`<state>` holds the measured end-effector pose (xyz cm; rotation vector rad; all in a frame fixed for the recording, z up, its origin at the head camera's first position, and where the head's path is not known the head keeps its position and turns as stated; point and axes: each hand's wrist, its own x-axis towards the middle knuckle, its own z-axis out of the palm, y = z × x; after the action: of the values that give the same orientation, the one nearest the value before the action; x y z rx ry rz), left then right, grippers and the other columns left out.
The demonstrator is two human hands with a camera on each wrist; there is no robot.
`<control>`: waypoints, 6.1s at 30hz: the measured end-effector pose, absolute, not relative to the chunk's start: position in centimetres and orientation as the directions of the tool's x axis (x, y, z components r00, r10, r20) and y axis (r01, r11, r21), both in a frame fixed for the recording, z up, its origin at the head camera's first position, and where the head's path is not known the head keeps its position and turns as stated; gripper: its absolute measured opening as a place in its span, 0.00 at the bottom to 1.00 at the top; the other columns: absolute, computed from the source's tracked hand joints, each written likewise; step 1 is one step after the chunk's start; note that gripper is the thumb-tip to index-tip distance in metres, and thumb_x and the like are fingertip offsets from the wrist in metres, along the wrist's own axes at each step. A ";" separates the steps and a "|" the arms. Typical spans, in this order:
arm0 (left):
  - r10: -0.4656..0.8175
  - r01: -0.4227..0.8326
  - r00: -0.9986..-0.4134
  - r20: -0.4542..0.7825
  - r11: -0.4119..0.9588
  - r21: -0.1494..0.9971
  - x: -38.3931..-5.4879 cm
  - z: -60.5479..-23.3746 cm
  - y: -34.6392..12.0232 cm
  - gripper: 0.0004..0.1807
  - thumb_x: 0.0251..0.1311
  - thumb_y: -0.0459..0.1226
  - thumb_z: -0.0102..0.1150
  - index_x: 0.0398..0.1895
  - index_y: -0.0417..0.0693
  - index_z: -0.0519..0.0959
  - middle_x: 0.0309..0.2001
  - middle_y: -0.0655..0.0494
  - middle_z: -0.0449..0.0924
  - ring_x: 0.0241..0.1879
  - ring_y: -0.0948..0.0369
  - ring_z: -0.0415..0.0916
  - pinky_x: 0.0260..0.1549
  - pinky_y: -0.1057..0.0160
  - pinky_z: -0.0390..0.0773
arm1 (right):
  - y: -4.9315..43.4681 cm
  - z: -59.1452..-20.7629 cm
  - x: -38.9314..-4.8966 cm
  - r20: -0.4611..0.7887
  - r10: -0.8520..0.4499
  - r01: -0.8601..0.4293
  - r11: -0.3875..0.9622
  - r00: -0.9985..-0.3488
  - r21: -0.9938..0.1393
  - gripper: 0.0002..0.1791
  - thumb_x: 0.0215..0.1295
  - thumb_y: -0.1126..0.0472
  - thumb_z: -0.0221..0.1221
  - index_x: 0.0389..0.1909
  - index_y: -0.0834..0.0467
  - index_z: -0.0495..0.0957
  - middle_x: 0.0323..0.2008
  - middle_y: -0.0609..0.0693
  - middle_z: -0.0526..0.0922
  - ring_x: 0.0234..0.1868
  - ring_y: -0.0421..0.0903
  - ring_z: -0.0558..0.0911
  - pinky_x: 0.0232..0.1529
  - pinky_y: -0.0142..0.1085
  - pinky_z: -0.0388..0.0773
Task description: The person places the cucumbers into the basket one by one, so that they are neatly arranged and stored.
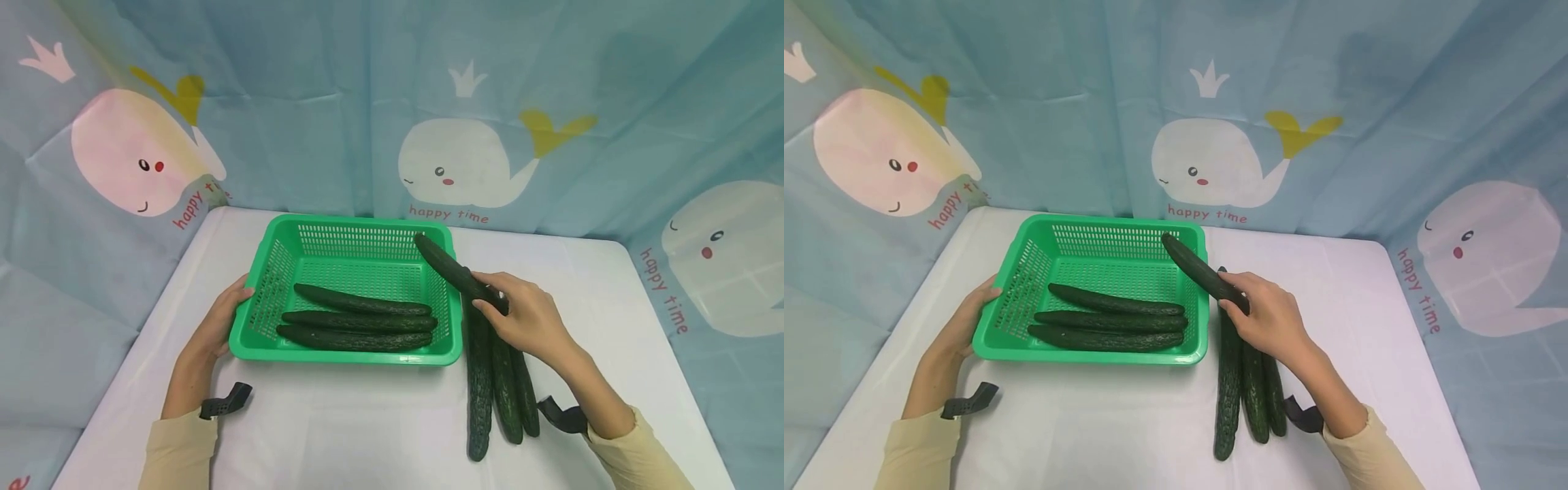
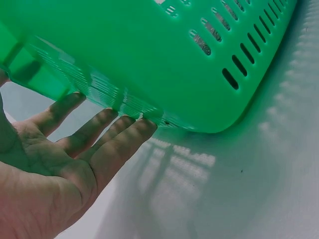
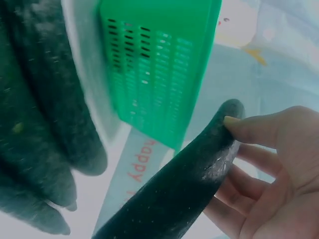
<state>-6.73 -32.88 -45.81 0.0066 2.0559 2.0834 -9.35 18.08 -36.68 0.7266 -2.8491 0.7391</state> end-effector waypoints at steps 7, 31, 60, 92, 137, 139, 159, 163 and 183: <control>0.148 -0.136 -0.979 -0.137 0.014 0.991 -6.8 -45.6 -32.6 0.38 0.84 0.45 0.34 0.86 0.34 0.39 0.80 0.20 0.45 0.57 0.78 0.80 0.54 0.71 0.86 | 16.3 -35.7 -10.6 0.221 -0.455 -0.504 0.738 -0.863 -0.449 0.24 0.70 0.60 0.69 0.66 0.53 0.82 0.58 0.53 0.89 0.35 0.46 0.83 0.32 0.40 0.77; 0.153 -0.150 -0.977 -0.150 0.011 0.989 -7.0 -45.3 -33.0 0.38 0.85 0.45 0.35 0.86 0.35 0.38 0.80 0.19 0.45 0.56 0.77 0.82 0.54 0.70 0.86 | 8.8 -32.0 -13.5 0.172 -0.672 -0.681 0.639 -0.721 -0.357 0.24 0.72 0.55 0.68 0.67 0.48 0.82 0.61 0.47 0.88 0.33 0.42 0.81 0.22 0.33 0.69; 0.196 -0.124 -0.973 -0.122 0.004 0.992 -7.0 -45.7 -33.3 0.38 0.85 0.45 0.35 0.86 0.34 0.39 0.67 0.52 0.69 0.58 0.71 0.83 0.54 0.65 0.88 | 2.9 -32.4 -15.8 0.036 -0.773 -0.721 0.572 -0.633 -0.392 0.22 0.75 0.58 0.64 0.68 0.50 0.81 0.65 0.48 0.86 0.61 0.47 0.86 0.47 0.44 0.88; 0.182 -0.143 -0.973 -0.143 0.016 0.990 -7.0 -45.5 -33.4 0.37 0.85 0.43 0.32 0.86 0.36 0.37 0.78 0.18 0.45 0.57 0.74 0.81 0.52 0.68 0.88 | 12.3 -34.3 -14.1 0.119 -0.543 -0.511 0.660 -0.831 -0.551 0.24 0.75 0.53 0.65 0.69 0.53 0.79 0.61 0.51 0.85 0.54 0.51 0.89 0.49 0.50 0.88; 0.189 -0.121 -0.975 -0.119 -0.003 0.993 -6.9 -46.3 -33.4 0.38 0.84 0.43 0.36 0.85 0.32 0.38 0.60 0.69 0.77 0.56 0.69 0.84 0.51 0.65 0.89 | 22.7 -41.7 -8.5 -0.068 -0.227 -0.164 0.852 -0.971 -0.498 0.35 0.75 0.53 0.64 0.76 0.66 0.68 0.70 0.73 0.71 0.69 0.75 0.74 0.64 0.72 0.75; 0.186 -0.115 -0.976 -0.112 -0.008 0.993 -6.8 -46.3 -33.5 0.38 0.84 0.43 0.35 0.85 0.31 0.38 0.59 0.68 0.78 0.55 0.69 0.85 0.50 0.65 0.89 | 23.0 -41.9 -8.4 -0.093 -0.217 -0.146 0.862 -0.972 -0.485 0.37 0.75 0.52 0.63 0.77 0.66 0.67 0.70 0.74 0.70 0.69 0.76 0.73 0.63 0.73 0.75; 0.176 -0.117 -0.977 -0.117 0.005 0.993 -6.7 -46.1 -33.2 0.38 0.84 0.43 0.36 0.86 0.34 0.39 0.65 0.61 0.70 0.58 0.71 0.82 0.52 0.66 0.88 | 24.1 -44.0 -6.9 -0.211 -0.189 -0.065 0.872 -0.959 -0.485 0.44 0.75 0.43 0.63 0.74 0.74 0.65 0.52 0.67 0.84 0.46 0.57 0.87 0.40 0.54 0.87; 0.176 -0.127 -0.976 -0.126 0.004 0.992 -6.8 -46.2 -33.2 0.38 0.84 0.44 0.36 0.86 0.34 0.39 0.64 0.61 0.71 0.58 0.70 0.82 0.52 0.65 0.88 | 24.4 -44.2 -6.8 -0.219 -0.198 -0.065 0.865 -0.956 -0.498 0.42 0.77 0.45 0.61 0.75 0.74 0.65 0.52 0.68 0.84 0.47 0.57 0.87 0.41 0.53 0.87; 0.164 -0.148 -0.975 -0.151 0.031 0.989 -6.7 -46.1 -33.0 0.37 0.85 0.44 0.33 0.86 0.37 0.38 0.78 0.21 0.47 0.58 0.75 0.80 0.53 0.69 0.86 | 25.1 -44.0 -6.7 -0.272 -0.224 -0.060 0.863 -0.936 -0.502 0.41 0.67 0.57 0.68 0.73 0.75 0.65 0.50 0.65 0.86 0.43 0.55 0.88 0.37 0.49 0.86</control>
<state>-6.69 -33.03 -46.10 0.0172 2.0820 2.0431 -6.69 25.06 -44.03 0.2624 -3.3437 0.8828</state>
